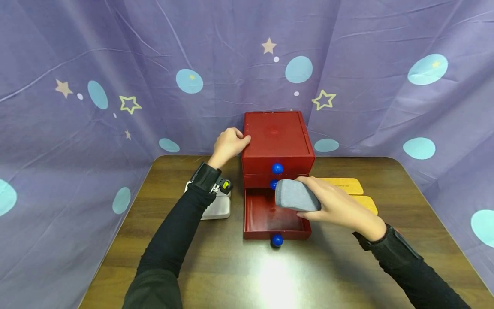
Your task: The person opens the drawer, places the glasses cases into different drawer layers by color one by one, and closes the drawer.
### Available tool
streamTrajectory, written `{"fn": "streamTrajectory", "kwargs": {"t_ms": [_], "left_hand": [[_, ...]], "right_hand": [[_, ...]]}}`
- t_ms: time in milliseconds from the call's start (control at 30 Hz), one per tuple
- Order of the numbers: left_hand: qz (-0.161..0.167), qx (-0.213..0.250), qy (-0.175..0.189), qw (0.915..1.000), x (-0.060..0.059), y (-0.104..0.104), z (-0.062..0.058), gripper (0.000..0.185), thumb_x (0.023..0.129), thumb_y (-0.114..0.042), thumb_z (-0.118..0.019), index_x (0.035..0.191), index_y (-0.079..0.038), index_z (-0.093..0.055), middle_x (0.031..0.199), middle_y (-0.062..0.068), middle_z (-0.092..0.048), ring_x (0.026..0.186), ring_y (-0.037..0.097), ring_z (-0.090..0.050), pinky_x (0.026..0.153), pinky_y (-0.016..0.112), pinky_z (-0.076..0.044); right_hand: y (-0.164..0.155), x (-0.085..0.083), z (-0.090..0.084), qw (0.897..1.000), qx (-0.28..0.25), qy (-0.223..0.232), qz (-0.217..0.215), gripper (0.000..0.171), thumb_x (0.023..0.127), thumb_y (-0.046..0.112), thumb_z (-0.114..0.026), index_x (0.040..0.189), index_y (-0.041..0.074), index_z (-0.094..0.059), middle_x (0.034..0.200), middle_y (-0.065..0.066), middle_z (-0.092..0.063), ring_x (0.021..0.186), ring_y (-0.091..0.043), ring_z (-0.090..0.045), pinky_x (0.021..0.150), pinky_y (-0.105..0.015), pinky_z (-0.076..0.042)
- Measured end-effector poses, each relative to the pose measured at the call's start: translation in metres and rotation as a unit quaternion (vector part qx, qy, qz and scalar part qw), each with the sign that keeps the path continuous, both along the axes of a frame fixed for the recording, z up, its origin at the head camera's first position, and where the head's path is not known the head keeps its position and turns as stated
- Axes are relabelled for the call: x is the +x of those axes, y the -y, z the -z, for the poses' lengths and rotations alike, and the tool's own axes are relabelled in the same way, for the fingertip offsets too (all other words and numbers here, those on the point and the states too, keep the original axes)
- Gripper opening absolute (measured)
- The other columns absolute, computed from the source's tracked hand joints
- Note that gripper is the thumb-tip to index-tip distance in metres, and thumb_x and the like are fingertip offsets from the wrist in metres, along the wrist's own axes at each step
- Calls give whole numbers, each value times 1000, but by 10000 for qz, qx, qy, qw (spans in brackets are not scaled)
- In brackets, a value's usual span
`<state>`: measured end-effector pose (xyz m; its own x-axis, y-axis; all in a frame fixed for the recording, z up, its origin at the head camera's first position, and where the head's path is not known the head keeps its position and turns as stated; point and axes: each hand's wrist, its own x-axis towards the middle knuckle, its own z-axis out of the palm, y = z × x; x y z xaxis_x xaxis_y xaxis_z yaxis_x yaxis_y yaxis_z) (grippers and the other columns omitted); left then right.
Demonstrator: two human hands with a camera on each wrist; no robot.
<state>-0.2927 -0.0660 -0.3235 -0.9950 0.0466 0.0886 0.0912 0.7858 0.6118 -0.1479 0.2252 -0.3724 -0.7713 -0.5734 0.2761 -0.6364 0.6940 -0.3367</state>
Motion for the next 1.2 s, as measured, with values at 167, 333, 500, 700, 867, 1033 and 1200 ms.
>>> {"fn": "streamTrajectory", "kwargs": {"t_ms": [167, 333, 500, 700, 867, 1033, 1200], "left_hand": [[-47, -44, 34, 10000, 0, -1, 0, 33, 95, -39, -64, 106, -9, -72, 113, 8, -74, 103, 29, -68, 87, 46, -53], [-50, -97, 56, 9999, 2, -2, -1, 32, 95, -38, -64, 107, -9, -72, 113, 9, -74, 103, 29, -68, 88, 46, -53], [-45, -185, 45, 9998, 3, -2, -3, 32, 96, -38, -63, 106, -9, -73, 113, 8, -74, 104, 29, -68, 88, 46, -53], [-28, -194, 44, 9998, 4, -2, -4, 32, 97, -38, -62, 107, -9, -72, 113, 8, -74, 104, 29, -68, 89, 46, -53], [-30, -211, 0, 9998, 5, -3, -4, 32, 97, -37, -62, 107, -8, -72, 112, 9, -74, 104, 29, -68, 89, 47, -54], [-78, -242, -13, 9997, 4, -3, -4, 32, 97, -38, -62, 106, -10, -73, 113, 9, -75, 106, 29, -68, 89, 47, -54], [-90, -291, -46, 9995, 3, -4, -3, 32, 97, -39, -62, 106, -11, -74, 112, 8, -75, 107, 29, -69, 89, 46, -54]], "right_hand": [[16, -6, 1, 9996, -170, 180, -106, 82, 79, 37, -88, 143, 10, -46, 119, -5, -63, 98, -17, -60, 80, -38, -55], [31, -13, 5, 9988, -227, 287, -310, 82, 80, 38, -87, 145, 8, -45, 125, -7, -62, 103, -19, -60, 83, -40, -56], [41, -19, 13, 9970, -221, 564, -478, 83, 82, 39, -85, 147, 9, -43, 131, -7, -59, 109, -19, -59, 88, -41, -56], [49, -28, 27, 9950, -86, 720, -682, 84, 84, 40, -84, 147, 4, -43, 133, -11, -60, 110, -21, -59, 89, -42, -55], [53, -35, 37, 9934, 210, 867, -716, 84, 85, 42, -82, 148, 2, -42, 135, -13, -59, 110, -22, -60, 90, -41, -55], [56, -39, 42, 9910, 525, 993, -733, 85, 86, 43, -81, 149, 3, -41, 135, -14, -59, 108, -22, -60, 90, -41, -55], [58, -41, 47, 9889, 877, 913, -778, 86, 86, 45, -80, 150, 3, -41, 132, -14, -60, 106, -22, -60, 88, -41, -56]]}}
